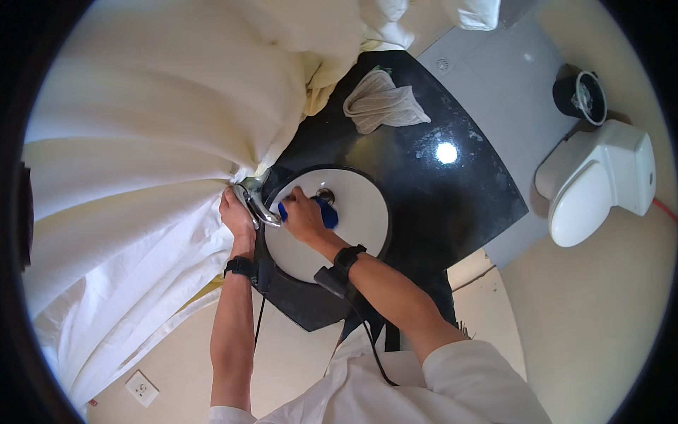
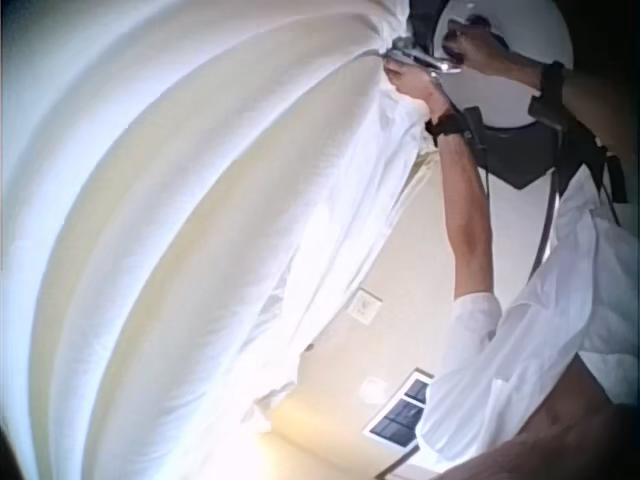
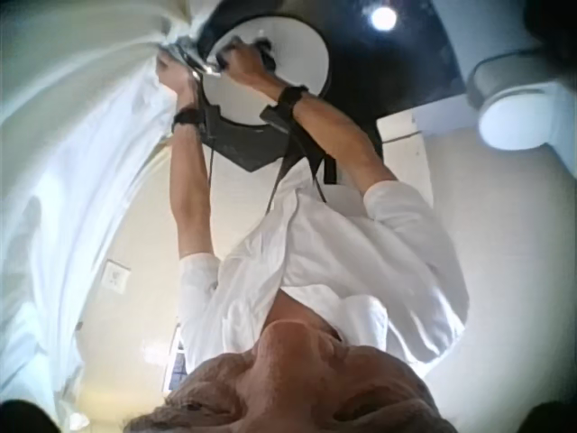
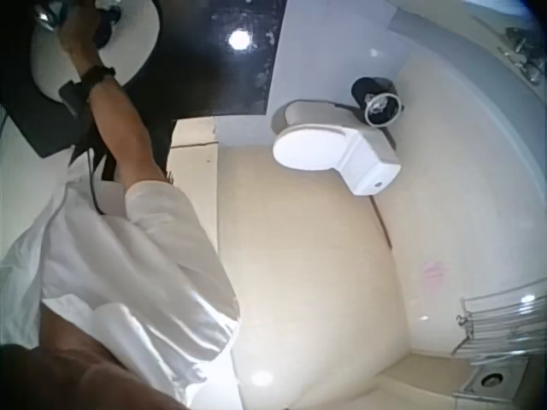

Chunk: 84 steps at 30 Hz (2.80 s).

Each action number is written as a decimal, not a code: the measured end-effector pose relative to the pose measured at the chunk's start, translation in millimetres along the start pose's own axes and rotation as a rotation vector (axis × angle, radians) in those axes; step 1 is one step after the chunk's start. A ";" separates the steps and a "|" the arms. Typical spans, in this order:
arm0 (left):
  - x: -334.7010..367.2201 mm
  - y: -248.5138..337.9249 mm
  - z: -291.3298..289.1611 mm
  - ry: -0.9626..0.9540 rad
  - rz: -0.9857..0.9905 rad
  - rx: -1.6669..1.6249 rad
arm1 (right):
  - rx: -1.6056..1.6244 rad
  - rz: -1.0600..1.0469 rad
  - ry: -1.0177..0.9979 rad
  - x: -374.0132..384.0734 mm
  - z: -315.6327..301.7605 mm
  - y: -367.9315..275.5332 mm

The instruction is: Cleaning the countertop, faucet, and doorframe in a bathroom using a blue cloth.

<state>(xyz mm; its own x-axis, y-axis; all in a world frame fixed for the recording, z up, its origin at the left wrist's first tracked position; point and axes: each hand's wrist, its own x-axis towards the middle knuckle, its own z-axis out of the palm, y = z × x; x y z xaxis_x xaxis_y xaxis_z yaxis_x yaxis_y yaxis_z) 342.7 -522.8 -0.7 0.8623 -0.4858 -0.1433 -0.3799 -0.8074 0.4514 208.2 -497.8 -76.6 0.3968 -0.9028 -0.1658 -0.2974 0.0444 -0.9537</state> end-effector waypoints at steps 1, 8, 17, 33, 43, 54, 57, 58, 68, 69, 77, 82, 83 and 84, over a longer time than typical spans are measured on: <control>-3.1 -1.5 -0.6 -0.003 -0.008 0.000 | -0.004 0.005 -0.006 6.8 -5.1 -13.3; -2.2 10.0 11.6 0.013 0.089 -0.035 | 0.211 -0.178 0.184 56.2 6.1 -31.3; 3.3 -5.9 8.9 -0.022 0.024 -0.175 | 0.202 -0.150 0.162 37.1 -35.4 -20.5; 1.0 2.9 11.4 -0.187 -0.138 -0.669 | 0.012 -0.389 -0.172 48.1 -30.8 -19.9; 11.0 -8.5 13.4 -0.218 -0.109 -0.606 | -0.179 -0.552 -0.617 92.3 -52.5 -28.3; -46.2 -65.3 -11.1 -0.079 -0.576 -1.043 | 0.051 0.015 -0.520 24.8 -62.1 1.6; -124.4 -94.0 -13.3 -0.246 -0.548 -0.869 | 0.060 0.123 -0.810 -14.0 -76.8 -10.1; -145.7 -91.2 -13.5 -0.334 -0.546 -0.899 | 0.103 0.097 -0.801 -24.9 -75.5 -17.7; -148.8 -113.0 -44.3 -0.713 -0.439 -0.955 | -0.227 -0.051 -0.636 -61.0 -59.9 -50.7; -144.4 -113.4 -42.6 -0.595 -0.461 -1.016 | -0.245 -0.066 -0.650 -59.0 -60.4 -44.7; -105.4 -122.6 -39.3 -0.425 -0.559 -1.433 | 0.217 0.422 -0.788 -39.7 -69.9 -58.5; -66.2 -113.3 -23.6 -0.387 -0.545 -1.454 | -0.105 0.409 -0.736 34.6 -86.0 -64.4; -58.4 -115.9 -18.5 -0.378 -0.551 -1.460 | -0.135 0.388 -0.719 46.6 -82.6 -75.0; -50.1 -119.1 -13.2 -0.373 -0.462 -1.440 | -0.126 0.372 -0.716 60.0 -78.6 -74.3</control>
<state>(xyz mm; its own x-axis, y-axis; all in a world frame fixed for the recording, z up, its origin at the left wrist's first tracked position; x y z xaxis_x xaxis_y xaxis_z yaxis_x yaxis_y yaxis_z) 349.2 -397.9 -35.7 0.5973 -0.5237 -0.6074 0.7038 -0.0210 0.7101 185.9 -588.9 4.0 0.6988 -0.3446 -0.6268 -0.5974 0.2006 -0.7764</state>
